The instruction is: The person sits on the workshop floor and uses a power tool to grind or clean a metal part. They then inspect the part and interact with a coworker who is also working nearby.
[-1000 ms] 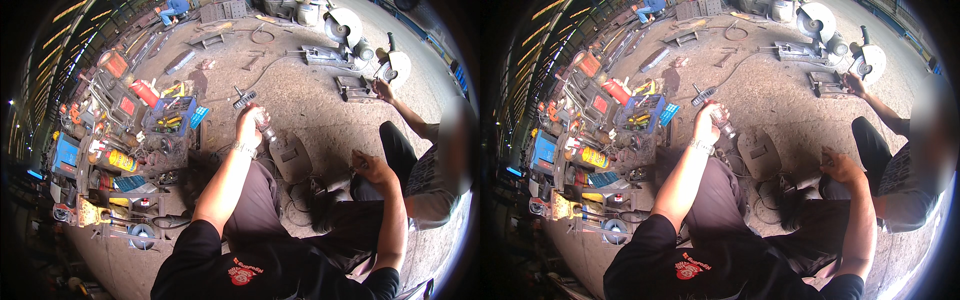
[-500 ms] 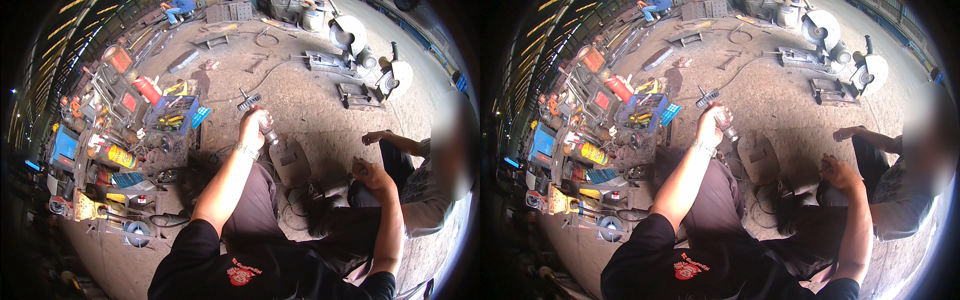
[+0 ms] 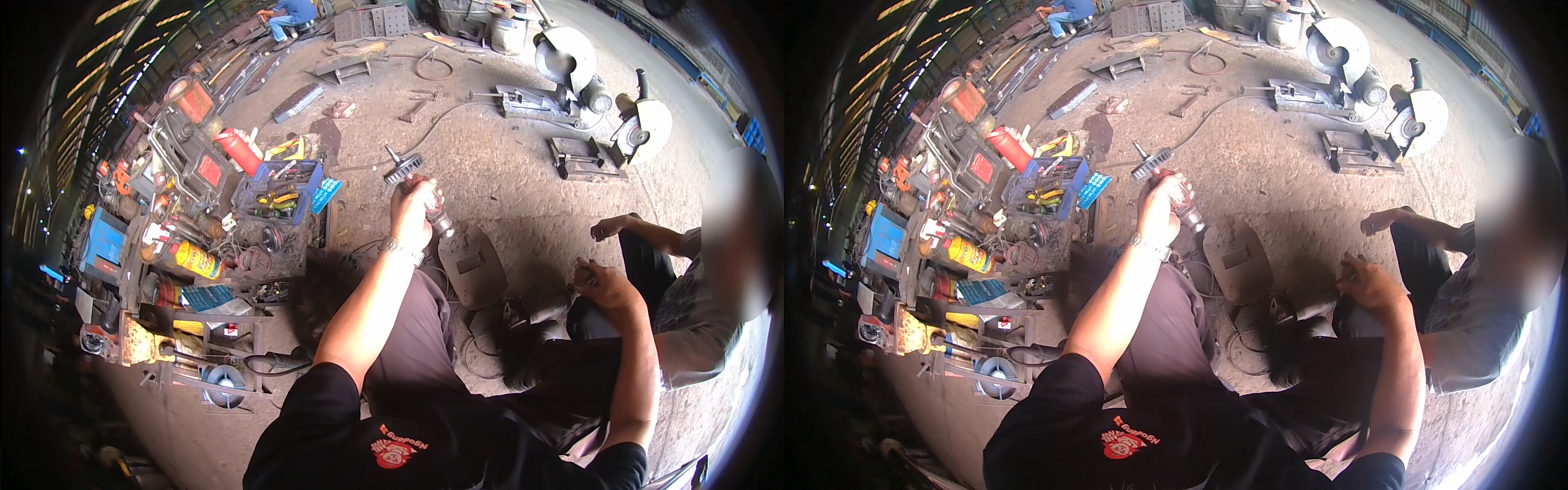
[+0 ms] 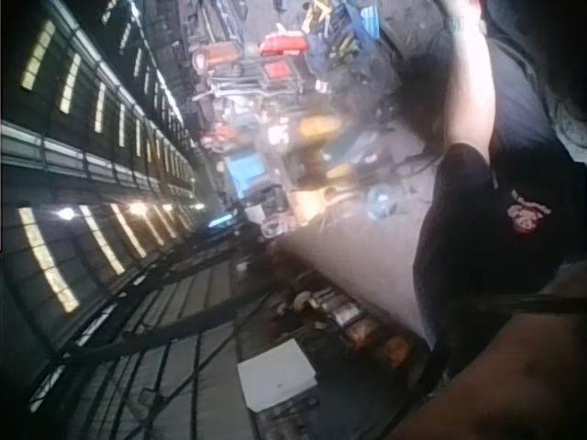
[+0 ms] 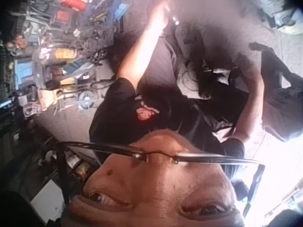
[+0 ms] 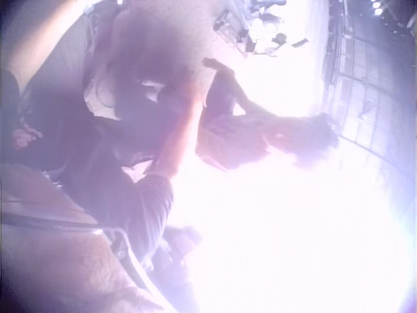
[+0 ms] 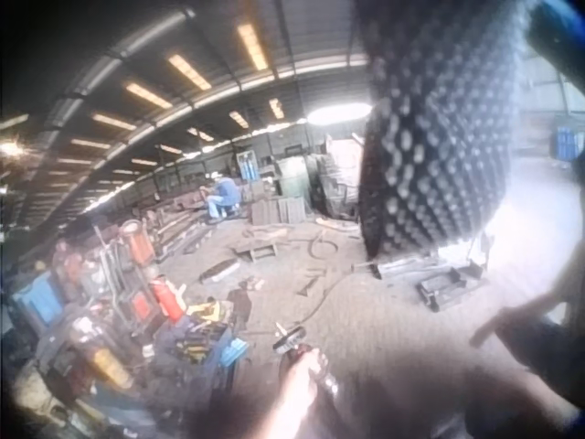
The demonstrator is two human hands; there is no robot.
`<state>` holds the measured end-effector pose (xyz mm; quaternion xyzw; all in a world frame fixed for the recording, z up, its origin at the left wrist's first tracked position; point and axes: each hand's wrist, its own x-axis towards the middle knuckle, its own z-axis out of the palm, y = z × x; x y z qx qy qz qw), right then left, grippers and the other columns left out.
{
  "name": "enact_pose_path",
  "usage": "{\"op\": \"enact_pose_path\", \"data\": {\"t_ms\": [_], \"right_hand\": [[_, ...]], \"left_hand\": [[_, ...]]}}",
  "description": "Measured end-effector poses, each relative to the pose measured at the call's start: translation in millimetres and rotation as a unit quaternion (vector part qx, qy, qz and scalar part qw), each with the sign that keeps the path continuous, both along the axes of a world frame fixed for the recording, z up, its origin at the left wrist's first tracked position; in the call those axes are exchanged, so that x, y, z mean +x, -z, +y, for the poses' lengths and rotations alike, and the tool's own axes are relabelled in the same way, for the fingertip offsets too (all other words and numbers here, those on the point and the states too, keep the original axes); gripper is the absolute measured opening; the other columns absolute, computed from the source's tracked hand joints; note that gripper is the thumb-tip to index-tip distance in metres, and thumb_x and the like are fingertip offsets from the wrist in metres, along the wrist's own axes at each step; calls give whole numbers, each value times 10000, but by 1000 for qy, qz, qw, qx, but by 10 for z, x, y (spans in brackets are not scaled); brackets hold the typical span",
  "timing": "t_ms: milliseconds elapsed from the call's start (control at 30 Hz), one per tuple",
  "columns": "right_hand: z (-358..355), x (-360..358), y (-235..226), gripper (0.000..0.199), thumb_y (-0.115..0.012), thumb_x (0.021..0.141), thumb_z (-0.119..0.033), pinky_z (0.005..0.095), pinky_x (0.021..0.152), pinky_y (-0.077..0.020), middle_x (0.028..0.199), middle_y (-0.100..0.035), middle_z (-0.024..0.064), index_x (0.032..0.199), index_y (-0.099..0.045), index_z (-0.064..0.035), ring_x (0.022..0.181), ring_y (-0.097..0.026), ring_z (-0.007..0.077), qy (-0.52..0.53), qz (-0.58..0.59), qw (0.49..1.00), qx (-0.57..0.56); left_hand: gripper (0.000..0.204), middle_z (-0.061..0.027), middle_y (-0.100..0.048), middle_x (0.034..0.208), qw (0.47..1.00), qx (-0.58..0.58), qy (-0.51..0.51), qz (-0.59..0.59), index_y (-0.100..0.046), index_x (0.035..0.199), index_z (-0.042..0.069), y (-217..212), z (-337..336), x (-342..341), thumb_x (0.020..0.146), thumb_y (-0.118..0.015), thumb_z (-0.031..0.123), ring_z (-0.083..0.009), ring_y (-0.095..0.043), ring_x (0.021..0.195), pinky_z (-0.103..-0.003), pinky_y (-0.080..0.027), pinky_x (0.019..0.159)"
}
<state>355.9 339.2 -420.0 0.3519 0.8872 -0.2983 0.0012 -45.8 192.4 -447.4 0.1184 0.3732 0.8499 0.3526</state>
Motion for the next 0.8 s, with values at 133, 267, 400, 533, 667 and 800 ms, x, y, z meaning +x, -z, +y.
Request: {"op": "enact_pose_path", "data": {"t_ms": [133,267,400,533,667,800], "right_hand": [[-44,-68,-23,528,-746,815,-190,428,890,-511,1074,-693,234,1281,-603,13,1022,-672,382,2,28,1000,-11],[-96,-122,-133,505,-728,829,-211,435,878,-514,1028,-705,233,1267,-612,11,1004,-677,386,-3,20,1000,-11],[-95,-111,-178,505,-719,833,-226,441,874,-515,1033,-707,237,1268,-613,7,1004,-678,386,-4,1,1000,6],[11,-141,-101,532,-721,828,-223,440,887,-514,1055,-707,238,1298,-601,-3,1023,-677,385,-4,-28,999,-16],[109,-248,-9,557,-723,829,-224,436,903,-513,1067,-706,245,1325,-587,-12,1042,-676,378,-28,-38,998,-35],[145,-239,20,579,-721,839,-224,430,917,-512,1079,-703,247,1363,-562,-33,1051,-676,374,-34,-43,998,-29]], "left_hand": [[151,-70,-614,814,984,-120,23,-128,-577,972,66,88,-35,-82,866,-682,94,-208,-625,664,-342,-537,608],[145,-77,-613,795,986,-95,2,-137,-595,966,61,68,-78,-150,862,-679,118,-215,-625,676,-362,-540,612],[134,-68,-613,795,985,-99,-10,-143,-596,961,76,82,-41,-199,861,-677,115,-212,-622,676,-366,-538,616],[119,-65,-617,790,988,-86,6,-125,-609,952,68,134,-31,-200,867,-679,115,-210,-636,682,-362,-540,608],[121,-64,-623,787,990,-94,-4,-103,-620,954,54,134,-92,-214,872,-686,112,-206,-640,679,-354,-544,607],[125,-66,-624,795,990,-109,1,-86,-623,954,51,127,-59,-181,866,-694,103,-201,-643,681,-345,-547,602]]}}
